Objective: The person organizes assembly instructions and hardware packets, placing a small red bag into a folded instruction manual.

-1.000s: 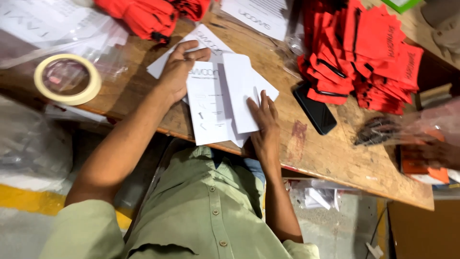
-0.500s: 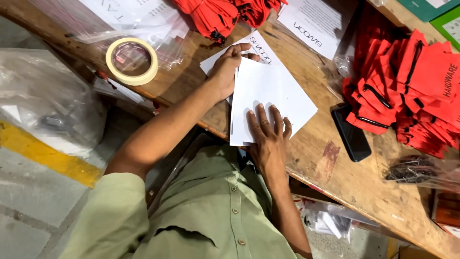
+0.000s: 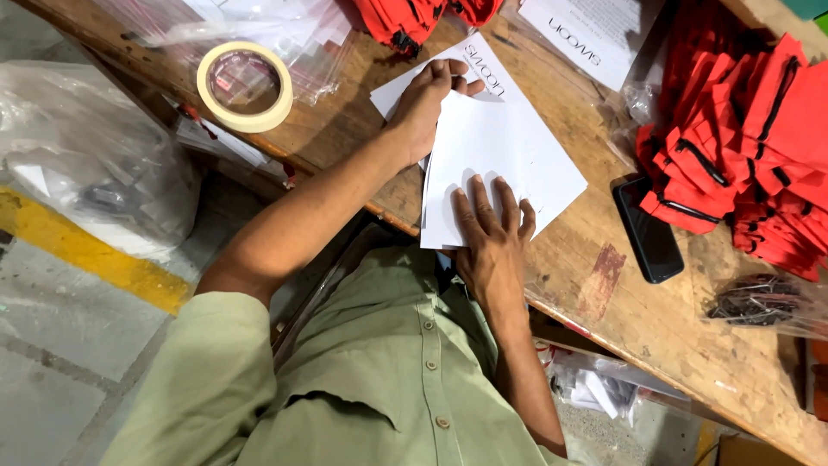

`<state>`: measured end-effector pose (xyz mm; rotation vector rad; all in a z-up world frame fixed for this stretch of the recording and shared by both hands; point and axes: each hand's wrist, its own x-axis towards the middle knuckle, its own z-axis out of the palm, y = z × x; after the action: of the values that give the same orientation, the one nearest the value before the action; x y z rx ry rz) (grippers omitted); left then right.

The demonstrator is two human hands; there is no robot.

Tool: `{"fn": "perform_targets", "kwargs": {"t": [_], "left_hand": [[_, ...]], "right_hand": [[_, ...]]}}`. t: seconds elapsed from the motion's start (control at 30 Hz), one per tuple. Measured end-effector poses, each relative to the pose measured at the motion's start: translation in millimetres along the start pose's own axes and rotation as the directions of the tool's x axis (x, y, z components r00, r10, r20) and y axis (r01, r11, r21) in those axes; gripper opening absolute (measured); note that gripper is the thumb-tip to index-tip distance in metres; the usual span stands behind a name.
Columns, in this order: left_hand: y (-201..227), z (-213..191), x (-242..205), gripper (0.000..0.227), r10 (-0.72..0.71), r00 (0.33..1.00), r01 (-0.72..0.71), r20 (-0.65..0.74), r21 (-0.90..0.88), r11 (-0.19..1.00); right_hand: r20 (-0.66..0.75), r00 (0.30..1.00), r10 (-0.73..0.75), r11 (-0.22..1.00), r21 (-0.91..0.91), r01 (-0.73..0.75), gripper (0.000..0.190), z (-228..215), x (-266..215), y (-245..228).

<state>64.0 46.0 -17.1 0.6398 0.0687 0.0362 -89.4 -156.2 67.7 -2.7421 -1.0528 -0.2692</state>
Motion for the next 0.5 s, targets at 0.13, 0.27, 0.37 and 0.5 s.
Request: {"fn": "perform_targets", "kwargs": {"t": [0.13, 0.27, 0.37, 0.5], "left_hand": [[-6, -2, 2, 0.029, 0.041, 0.999, -0.04, -0.011, 0.106, 0.994], [-13, -6, 5, 0.031, 0.125, 0.991, -0.134, 0.057, 0.189, 0.973], [-11, -5, 3, 0.032, 0.123, 0.99, -0.135, 0.065, 0.238, 0.962], [-6, -1, -1, 0.032, 0.106, 0.991, -0.127, 0.087, 0.293, 0.948]], "right_hand": [[0.034, 0.999, -0.014, 1.0, -0.014, 0.014, 0.076, -2, 0, -1], [0.05, 0.998, -0.034, 0.999, -0.03, 0.035, 0.077, -3, 1, -1], [0.067, 0.997, -0.032, 0.999, -0.032, 0.034, 0.077, -6, 1, -3], [0.084, 0.996, -0.035, 0.999, -0.034, 0.038, 0.076, -6, 2, -5]]}}
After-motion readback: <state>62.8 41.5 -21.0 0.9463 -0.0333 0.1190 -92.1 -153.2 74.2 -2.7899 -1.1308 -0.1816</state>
